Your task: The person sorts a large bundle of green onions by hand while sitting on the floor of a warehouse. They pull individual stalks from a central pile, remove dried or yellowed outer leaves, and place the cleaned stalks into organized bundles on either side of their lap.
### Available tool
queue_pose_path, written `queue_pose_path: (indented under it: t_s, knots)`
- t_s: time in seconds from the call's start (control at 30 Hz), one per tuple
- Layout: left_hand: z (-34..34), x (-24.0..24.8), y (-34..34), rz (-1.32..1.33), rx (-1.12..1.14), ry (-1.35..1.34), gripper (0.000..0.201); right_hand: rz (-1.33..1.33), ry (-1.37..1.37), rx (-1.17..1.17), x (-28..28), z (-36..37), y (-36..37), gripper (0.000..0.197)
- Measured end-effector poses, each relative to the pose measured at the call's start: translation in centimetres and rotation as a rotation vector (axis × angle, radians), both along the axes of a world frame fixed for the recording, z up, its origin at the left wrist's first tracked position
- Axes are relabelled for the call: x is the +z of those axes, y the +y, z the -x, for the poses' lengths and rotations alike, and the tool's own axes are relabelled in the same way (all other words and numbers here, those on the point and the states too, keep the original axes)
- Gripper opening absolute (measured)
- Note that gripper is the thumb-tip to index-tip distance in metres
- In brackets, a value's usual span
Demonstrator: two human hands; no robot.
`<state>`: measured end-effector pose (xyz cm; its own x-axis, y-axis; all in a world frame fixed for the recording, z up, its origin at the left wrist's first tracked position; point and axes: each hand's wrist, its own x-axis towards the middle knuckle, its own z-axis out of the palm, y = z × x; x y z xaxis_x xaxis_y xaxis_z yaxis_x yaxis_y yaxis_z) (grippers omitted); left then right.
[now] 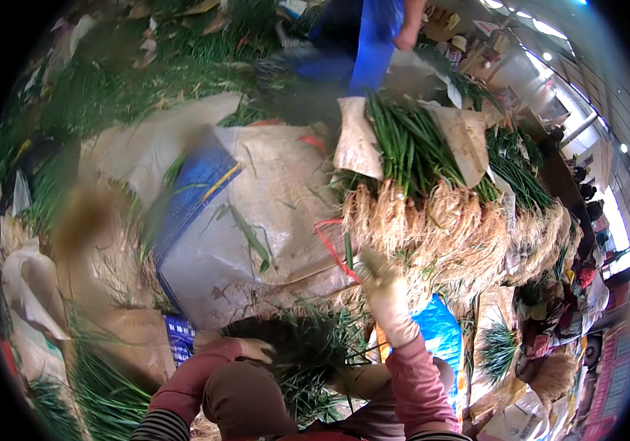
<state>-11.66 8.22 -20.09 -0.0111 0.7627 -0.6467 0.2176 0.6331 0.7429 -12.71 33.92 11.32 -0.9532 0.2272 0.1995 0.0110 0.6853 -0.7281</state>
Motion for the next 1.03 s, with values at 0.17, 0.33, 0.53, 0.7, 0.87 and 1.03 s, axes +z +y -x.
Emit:
queue_pose_path:
  t_s: [0.17, 0.33, 0.53, 0.7, 0.87, 1.03]
  knots:
    - [4.6, 11.9, -5.0, -0.061, 0.073, 0.285, 0.067, -0.169, 0.313, -0.277, 2.9, 7.6, 6.9, 0.055]
    - [8.4, 26.1, -4.0, -0.427, 0.661, 0.329, 0.034, -0.19, 0.475, -0.19, 5.9, 8.9, 9.1, 0.045]
    - [19.9, 32.0, 7.0, -0.751, 1.138, 0.224, 0.05, -0.629, 0.43, -0.523, 11.8, 8.1, 21.4, 0.056]
    - [28.4, 30.9, 17.1, -0.604, 1.349, 0.207, 0.057, -0.603, -0.004, -0.559, 10.3, 9.4, 24.3, 0.067]
    - [28.9, 30.9, 23.5, -0.476, 1.281, -0.096, 0.043, -0.836, 0.146, -0.375, 4.4, 5.0, 27.3, 0.046]
    - [27.7, 30.1, 23.6, -0.715, 1.293, -0.209, 0.043, -0.686, 0.171, -0.383, 1.3, 3.5, 27.3, 0.052]
